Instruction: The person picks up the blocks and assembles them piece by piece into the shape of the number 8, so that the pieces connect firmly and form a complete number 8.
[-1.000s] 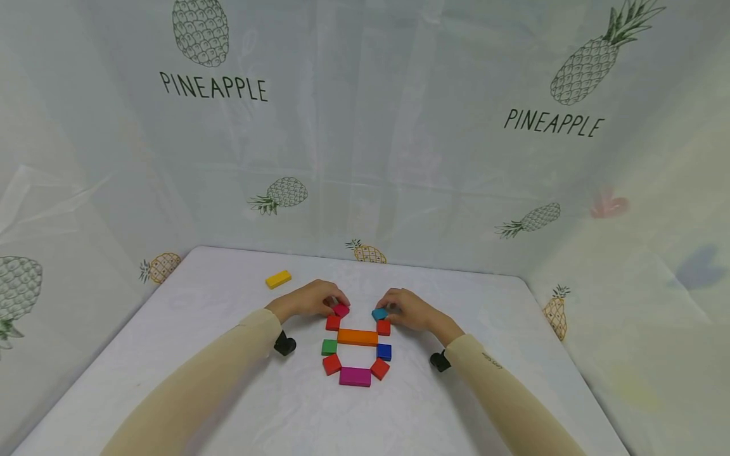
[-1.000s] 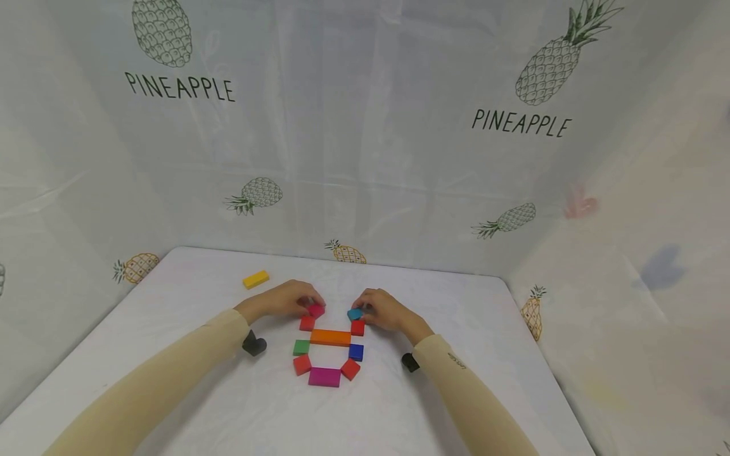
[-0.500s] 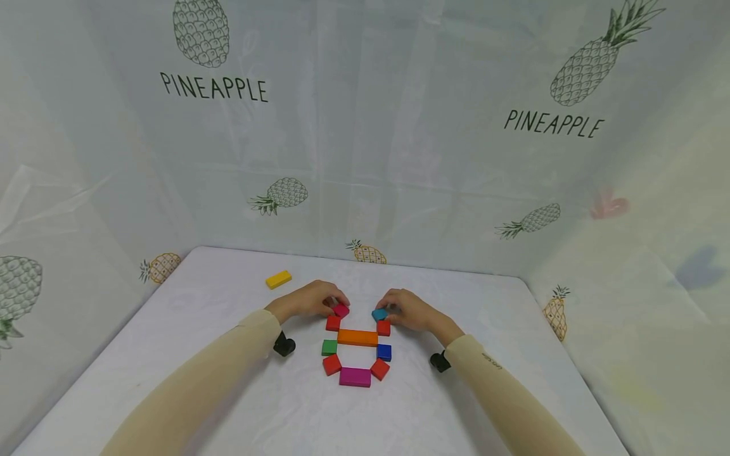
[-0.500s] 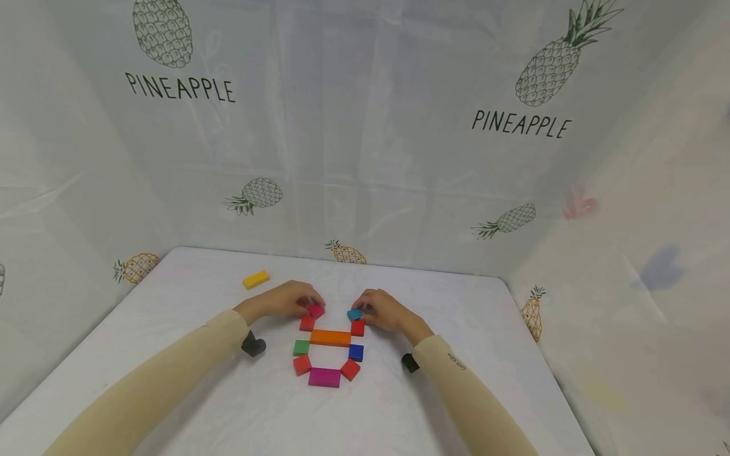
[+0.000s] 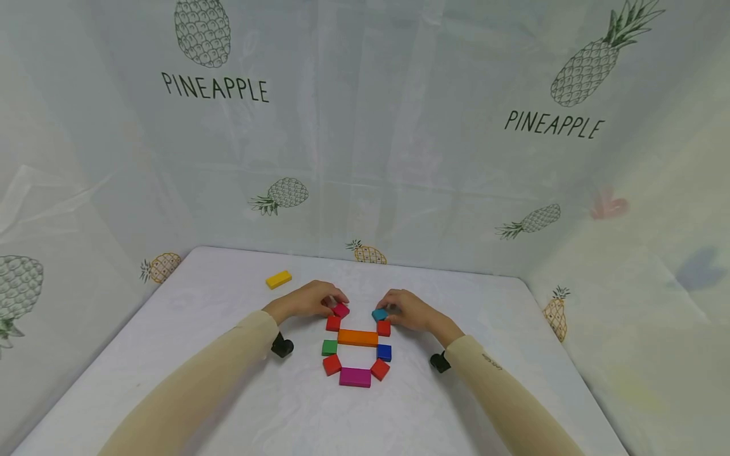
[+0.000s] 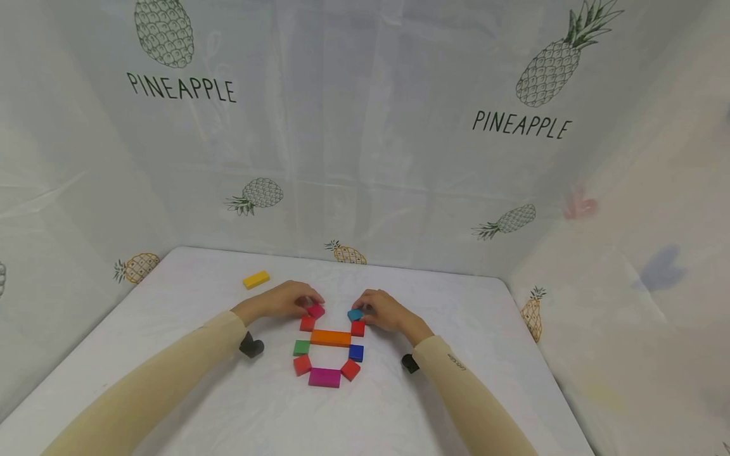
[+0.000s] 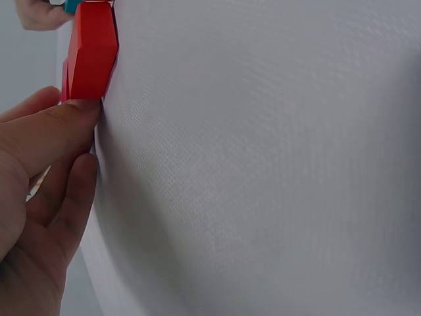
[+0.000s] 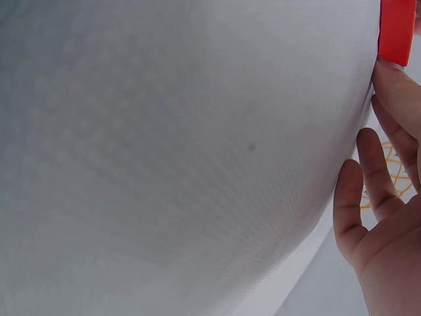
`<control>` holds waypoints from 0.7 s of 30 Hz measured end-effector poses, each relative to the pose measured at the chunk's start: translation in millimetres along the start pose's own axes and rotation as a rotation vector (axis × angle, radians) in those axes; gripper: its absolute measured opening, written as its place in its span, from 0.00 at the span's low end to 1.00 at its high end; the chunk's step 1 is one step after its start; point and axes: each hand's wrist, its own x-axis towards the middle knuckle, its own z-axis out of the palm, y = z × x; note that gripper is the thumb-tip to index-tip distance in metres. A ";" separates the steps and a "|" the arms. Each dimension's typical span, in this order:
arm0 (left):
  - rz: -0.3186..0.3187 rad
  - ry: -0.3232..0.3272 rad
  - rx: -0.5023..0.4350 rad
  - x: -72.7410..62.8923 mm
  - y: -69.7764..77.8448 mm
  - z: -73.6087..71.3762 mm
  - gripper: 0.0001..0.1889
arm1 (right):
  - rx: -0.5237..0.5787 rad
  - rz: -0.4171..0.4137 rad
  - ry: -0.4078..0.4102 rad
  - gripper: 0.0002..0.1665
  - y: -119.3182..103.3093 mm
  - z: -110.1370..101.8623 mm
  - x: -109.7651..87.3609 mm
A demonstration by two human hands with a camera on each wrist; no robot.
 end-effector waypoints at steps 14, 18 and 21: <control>-0.011 0.173 0.015 -24.3 -23.3 -21.0 0.23 | -0.005 -0.004 -0.001 0.15 -3.1 -1.1 -1.1; -0.048 0.238 0.032 -31.5 -27.2 -30.3 0.23 | -0.009 -0.005 -0.001 0.15 -2.6 -0.9 -0.9; -0.068 0.295 0.047 -37.3 -31.6 -36.5 0.23 | -0.010 -0.006 -0.003 0.15 -2.5 -0.7 -1.1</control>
